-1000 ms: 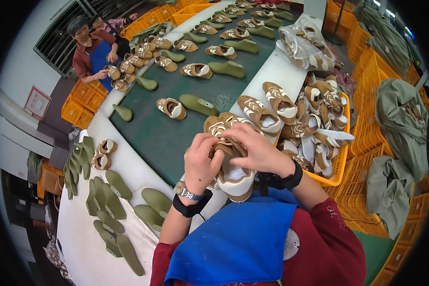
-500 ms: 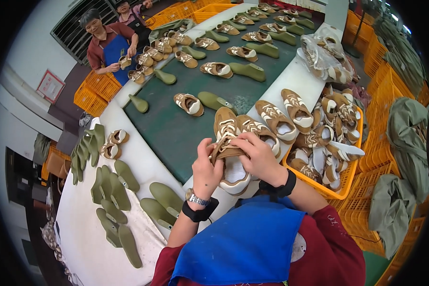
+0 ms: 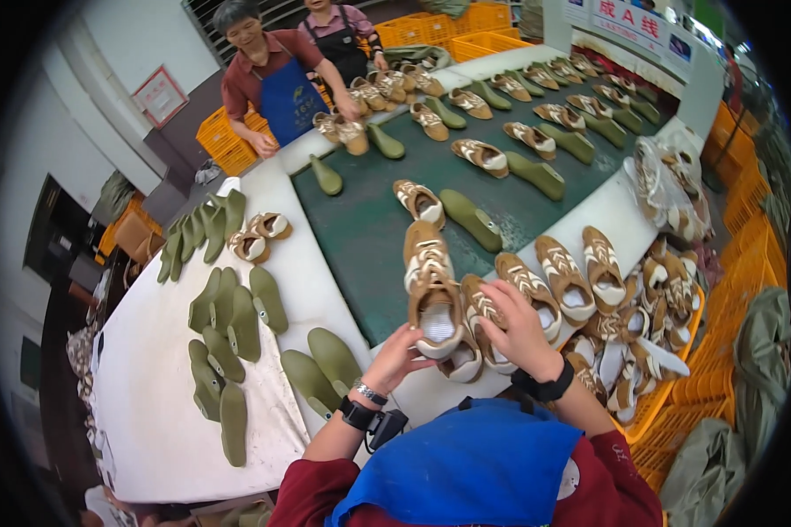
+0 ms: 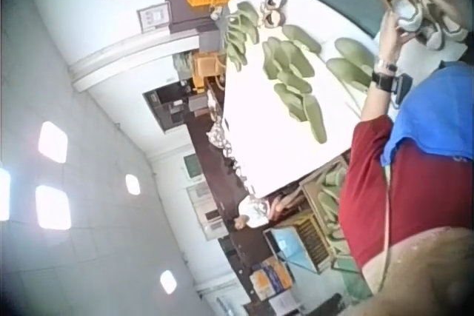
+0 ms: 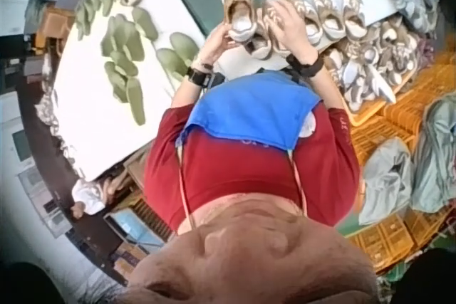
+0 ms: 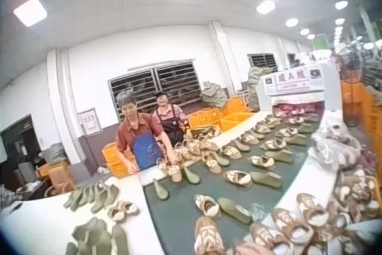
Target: The worker is assembling shoe uppers onto shoe lasts and organizing the components on a worktable in a factory.
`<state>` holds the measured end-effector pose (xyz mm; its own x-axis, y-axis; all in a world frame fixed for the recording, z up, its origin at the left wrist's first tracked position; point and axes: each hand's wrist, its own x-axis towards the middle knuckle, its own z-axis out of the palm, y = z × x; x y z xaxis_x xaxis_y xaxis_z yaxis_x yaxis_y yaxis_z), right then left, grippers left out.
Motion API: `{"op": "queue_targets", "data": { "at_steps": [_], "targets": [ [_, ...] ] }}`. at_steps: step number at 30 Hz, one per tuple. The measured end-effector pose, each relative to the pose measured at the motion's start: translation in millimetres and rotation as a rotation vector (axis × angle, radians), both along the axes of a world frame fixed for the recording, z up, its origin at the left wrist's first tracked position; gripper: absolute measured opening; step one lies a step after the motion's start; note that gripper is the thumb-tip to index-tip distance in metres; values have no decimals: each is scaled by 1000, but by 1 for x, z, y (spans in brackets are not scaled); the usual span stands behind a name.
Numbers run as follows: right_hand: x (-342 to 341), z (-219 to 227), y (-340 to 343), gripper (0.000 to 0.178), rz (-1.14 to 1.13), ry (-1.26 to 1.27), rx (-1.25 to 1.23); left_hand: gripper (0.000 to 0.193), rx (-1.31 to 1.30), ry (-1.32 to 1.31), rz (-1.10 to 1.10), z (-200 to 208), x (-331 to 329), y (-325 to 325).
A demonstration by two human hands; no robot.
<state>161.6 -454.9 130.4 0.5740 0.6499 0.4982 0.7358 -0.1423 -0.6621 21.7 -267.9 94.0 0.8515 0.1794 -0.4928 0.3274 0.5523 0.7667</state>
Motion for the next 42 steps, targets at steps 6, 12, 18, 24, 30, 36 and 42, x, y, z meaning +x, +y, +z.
{"op": "queue_targets", "data": {
  "at_steps": [6, 12, 18, 24, 30, 36, 42],
  "targets": [
    [15, -38, -34, 30, -36, 123, -94, 31, -92, 113, 367, -67, 16, 104],
    [17, -35, -57, 28, -85, 196, -115, 72, 154, 397, 803, -128, 50, 187],
    [32, -41, -70, 26, -184, 171, -137, 63, 1320, 482, 453, -132, 51, 222],
    [40, -32, -86, 22, -284, 146, -178, 59, 1713, 912, 514, -87, -31, 325],
    [34, -25, -88, 18, -351, 93, -308, 64, 1433, 1128, 75, -101, -87, 351],
    [38, -24, -76, 14, -344, 91, -244, 63, 1406, 784, 404, -118, -131, 340],
    [44, -26, -98, 12, -419, 139, -207, 49, 649, 210, 457, -17, -67, 245]
  ]
}}
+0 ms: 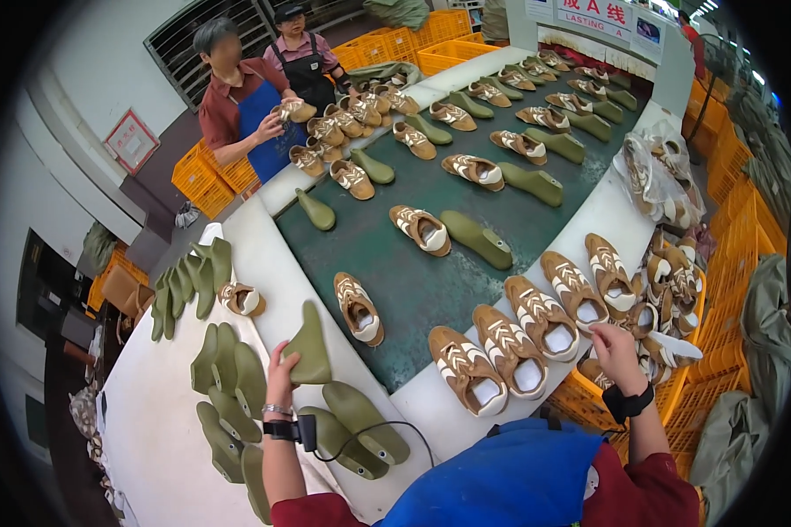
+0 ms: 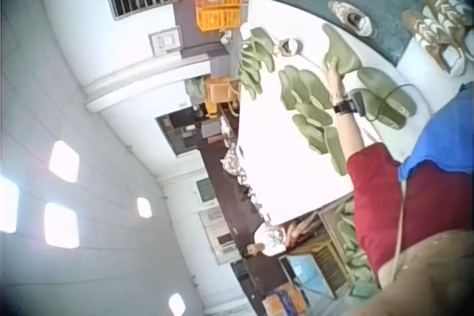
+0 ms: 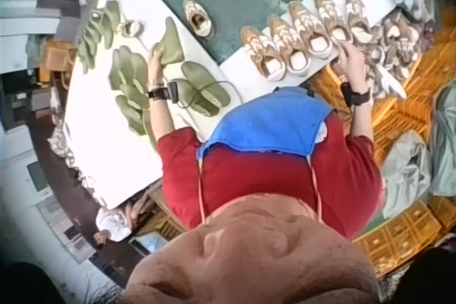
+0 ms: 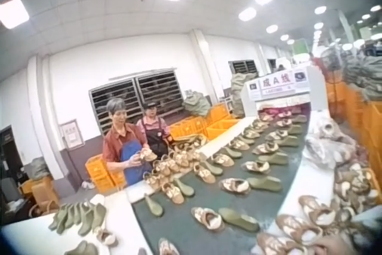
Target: The worker is assembling shoe uppers onto shoe lasts and organizing the components on a worktable in a factory.
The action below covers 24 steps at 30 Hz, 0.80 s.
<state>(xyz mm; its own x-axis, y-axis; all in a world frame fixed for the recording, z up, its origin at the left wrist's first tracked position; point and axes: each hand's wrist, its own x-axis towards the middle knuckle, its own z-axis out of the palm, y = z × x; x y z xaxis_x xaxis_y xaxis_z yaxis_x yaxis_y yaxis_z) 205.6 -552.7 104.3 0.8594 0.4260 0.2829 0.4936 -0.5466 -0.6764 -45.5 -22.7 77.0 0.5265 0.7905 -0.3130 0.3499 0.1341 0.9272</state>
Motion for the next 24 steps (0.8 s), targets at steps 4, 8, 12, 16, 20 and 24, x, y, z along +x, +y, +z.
{"op": "queue_targets", "data": {
  "at_steps": [4, 8, 12, 16, 20, 24],
  "targets": [
    [-1, -4, -9, 12, -12, 8, 46, 49, 358, -65, -277, -16, 85, -46],
    [-9, -14, -36, 13, -90, 14, 63, 54, 807, 538, -479, -24, 190, -114],
    [-17, -20, -59, 13, -148, 16, 40, 60, 967, 821, -550, -127, 227, -125],
    [-22, -29, -82, 13, -264, 107, 16, 63, 484, 689, -672, -89, 243, -126],
    [-14, -31, -79, 12, -266, 104, -43, 59, 950, 796, -613, -69, 202, -92],
    [-1, -32, -69, 11, -248, 94, -68, 53, 774, 1170, -697, -94, 163, -38]
  ]
}}
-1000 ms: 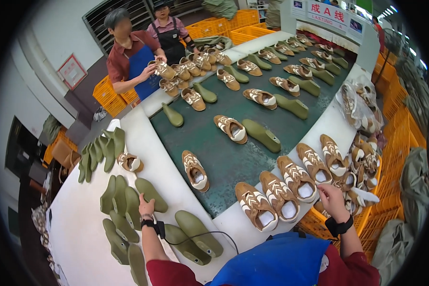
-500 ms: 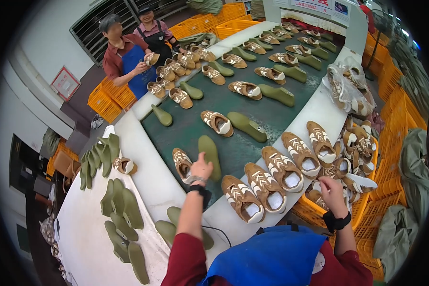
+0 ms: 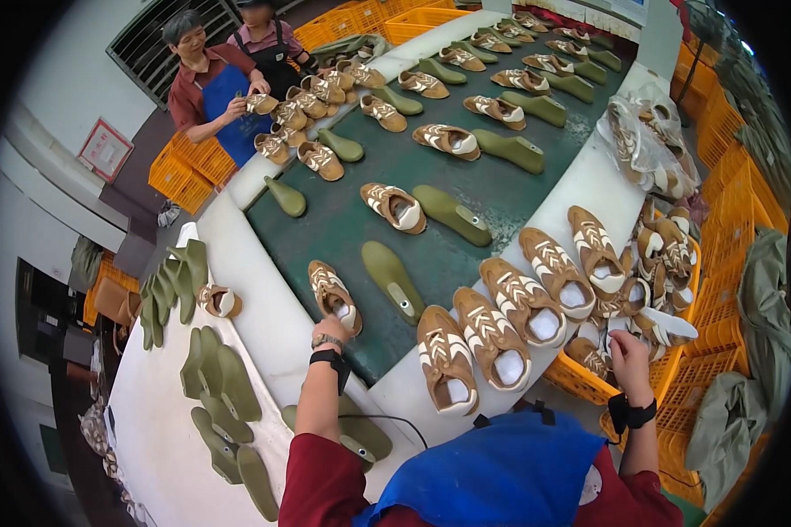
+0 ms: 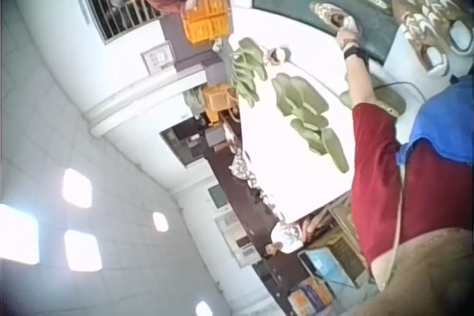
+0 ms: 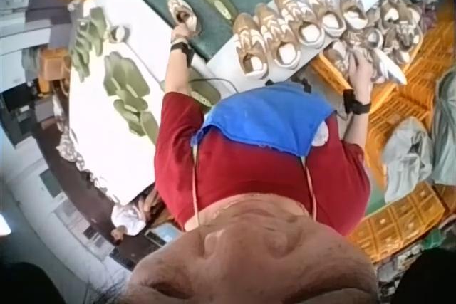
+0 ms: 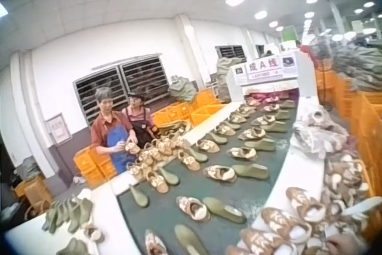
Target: The worker is assembling shoe uppers onto shoe lasts and organizing the components on a worktable in a factory.
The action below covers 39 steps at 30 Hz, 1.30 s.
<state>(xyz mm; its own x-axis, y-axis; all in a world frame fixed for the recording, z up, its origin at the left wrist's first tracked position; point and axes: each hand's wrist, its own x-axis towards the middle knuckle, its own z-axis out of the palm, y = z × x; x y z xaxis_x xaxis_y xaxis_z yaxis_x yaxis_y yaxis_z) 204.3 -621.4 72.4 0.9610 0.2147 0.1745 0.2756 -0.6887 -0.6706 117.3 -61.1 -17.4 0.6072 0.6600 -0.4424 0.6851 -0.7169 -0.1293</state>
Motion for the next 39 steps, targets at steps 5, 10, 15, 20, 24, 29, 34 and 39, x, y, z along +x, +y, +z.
{"op": "queue_targets", "data": {
  "at_steps": [5, 10, 15, 20, 24, 29, 34, 39],
  "targets": [
    [1, 1, 8, 11, 16, 27, -51, 22, 164, -325, 100, -45, 8, 62],
    [0, -5, 4, 11, -10, -6, -57, 41, 61, -396, -66, -7, 68, 48],
    [1, -4, 7, 11, -6, 60, -103, 43, 21, -552, -831, -24, 86, -42],
    [-10, -1, -9, 12, -77, 30, -125, 34, -242, -514, -860, -33, 107, -56],
    [-6, -54, -75, 14, -204, 144, -133, 36, -241, -528, -762, -44, 90, -28],
    [-26, -138, -162, 19, -438, 370, -265, 42, -136, -417, -794, -49, 80, 7],
    [-27, -190, -204, 51, -717, 551, -273, 62, -6, -461, -749, 16, 63, -59],
    [-10, -235, -182, 84, -782, 693, -333, 60, -59, -433, -770, 70, 38, -113]
  ]
}}
